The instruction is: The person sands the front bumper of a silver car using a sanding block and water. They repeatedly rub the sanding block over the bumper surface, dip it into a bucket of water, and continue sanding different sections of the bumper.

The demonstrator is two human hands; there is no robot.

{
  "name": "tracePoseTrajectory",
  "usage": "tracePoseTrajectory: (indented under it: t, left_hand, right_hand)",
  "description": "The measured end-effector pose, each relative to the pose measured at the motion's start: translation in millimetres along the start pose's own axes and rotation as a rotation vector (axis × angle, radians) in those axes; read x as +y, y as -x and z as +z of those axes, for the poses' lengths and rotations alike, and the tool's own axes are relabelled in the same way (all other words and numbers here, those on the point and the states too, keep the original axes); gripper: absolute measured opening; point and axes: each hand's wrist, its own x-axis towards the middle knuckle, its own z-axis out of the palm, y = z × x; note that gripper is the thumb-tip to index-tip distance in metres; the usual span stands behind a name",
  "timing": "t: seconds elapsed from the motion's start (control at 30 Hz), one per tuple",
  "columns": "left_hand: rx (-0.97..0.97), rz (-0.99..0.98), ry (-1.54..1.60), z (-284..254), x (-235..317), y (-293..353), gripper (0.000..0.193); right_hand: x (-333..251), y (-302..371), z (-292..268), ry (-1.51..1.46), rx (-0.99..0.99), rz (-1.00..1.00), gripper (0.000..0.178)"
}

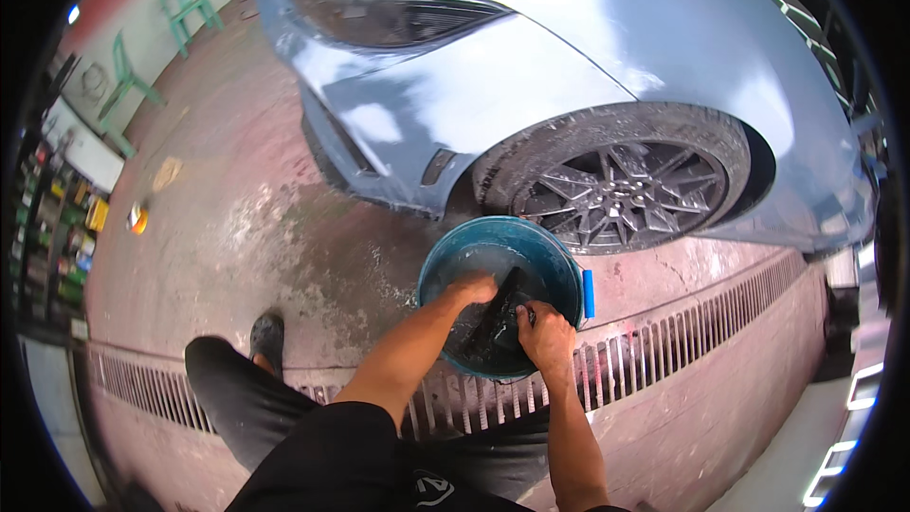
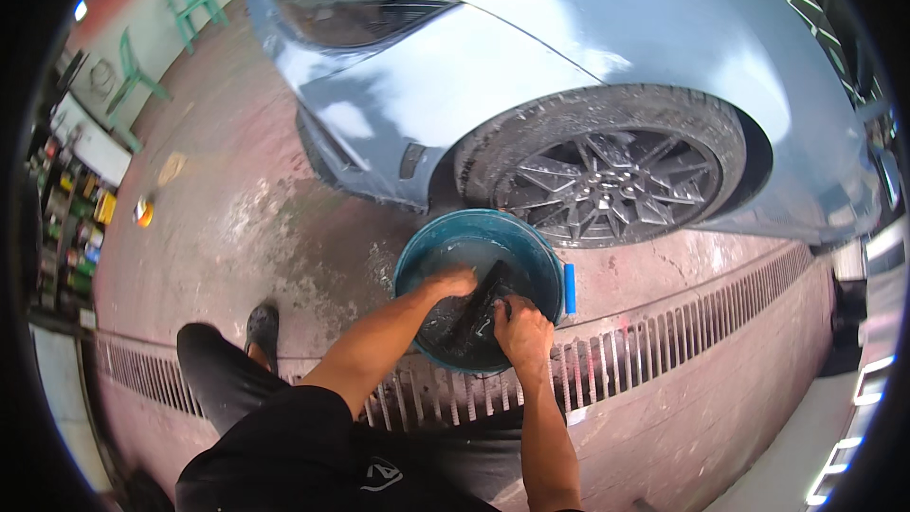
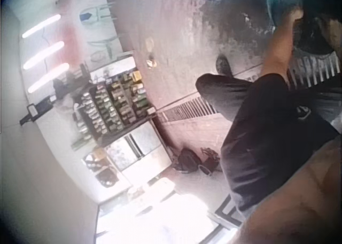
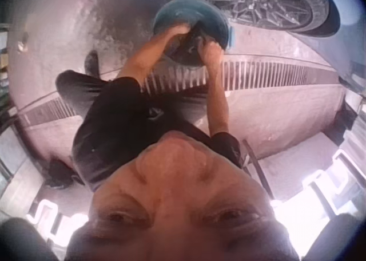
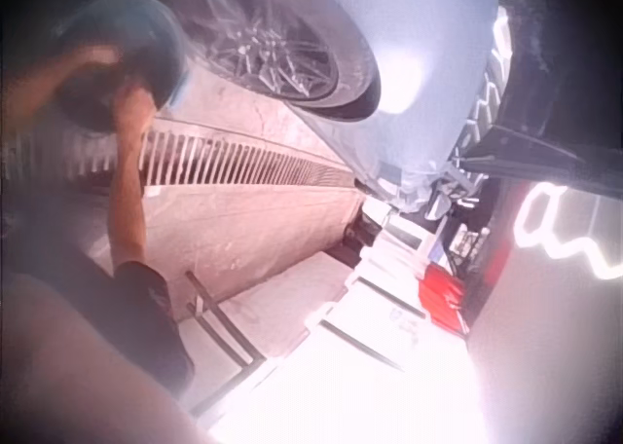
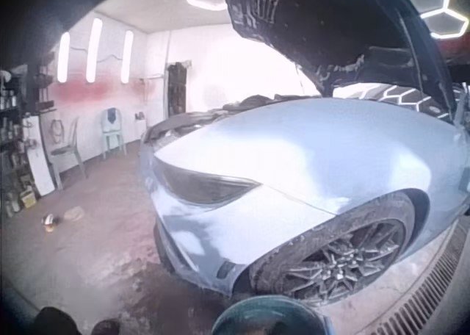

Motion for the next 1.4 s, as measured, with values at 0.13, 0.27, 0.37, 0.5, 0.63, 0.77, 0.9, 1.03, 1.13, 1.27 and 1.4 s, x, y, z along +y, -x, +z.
tracePoseTrajectory:
  t: [0.13,0.27,0.37,0.5,0.63,0.77,0.9,1.03,1.13,1.27,1.4]
  left_hand:
    - [0.308,-0.151,1.081,-90.6,98.5,86.3,0.061]
    - [1.042,0.112,1.388,-172.4,91.8,150.6,0.063]
    - [1.499,0.131,0.935,-247.2,97.8,158.6,0.066]
    - [1.615,0.063,0.281,-309.0,137.3,125.9,0.075]
    - [1.403,0.009,-0.056,-298.8,119.8,137.8,0.08]
    - [1.37,0.128,-0.204,-301.0,2.2,174.5,0.092]
    - [1.345,0.369,-0.264,-332.0,35.3,173.7,0.092]
    - [1.346,0.391,-0.322,-334.3,48.4,175.0,0.083]
    - [1.383,0.303,-0.197,-339.9,18.6,184.1,0.072]
    - [1.407,0.381,-0.017,-353.3,66.0,176.6,0.057]
    - [1.336,0.41,0.036,-356.8,73.4,178.4,0.049]
  right_hand:
    - [30.7,16.3,-19.3,0.107,-0.092,0.134,0.029]
    - [25.9,13.8,-16.5,0.048,-0.008,0.098,0.029]
    - [21.6,9.2,-13.3,-0.032,0.009,0.101,0.029]
    - [19.3,8.6,-7.4,-0.001,0.035,0.061,0.029]
    - [26.1,13.9,-12.7,-0.013,0.049,0.086,0.03]
    - [19.4,10.9,-14.4,-0.018,0.065,0.114,0.031]
    - [20.7,10.2,-11.0,-0.012,0.088,0.083,0.03]
    - [16.4,13.6,-13.6,0.023,0.037,0.109,0.03]
    - [14.7,10.8,-15.1,0.022,0.045,0.11,0.03]
    - [16.3,9.0,-10.7,0.04,0.063,0.08,0.029]
    - [14.6,13.5,-12.7,0.036,0.042,0.101,0.031]
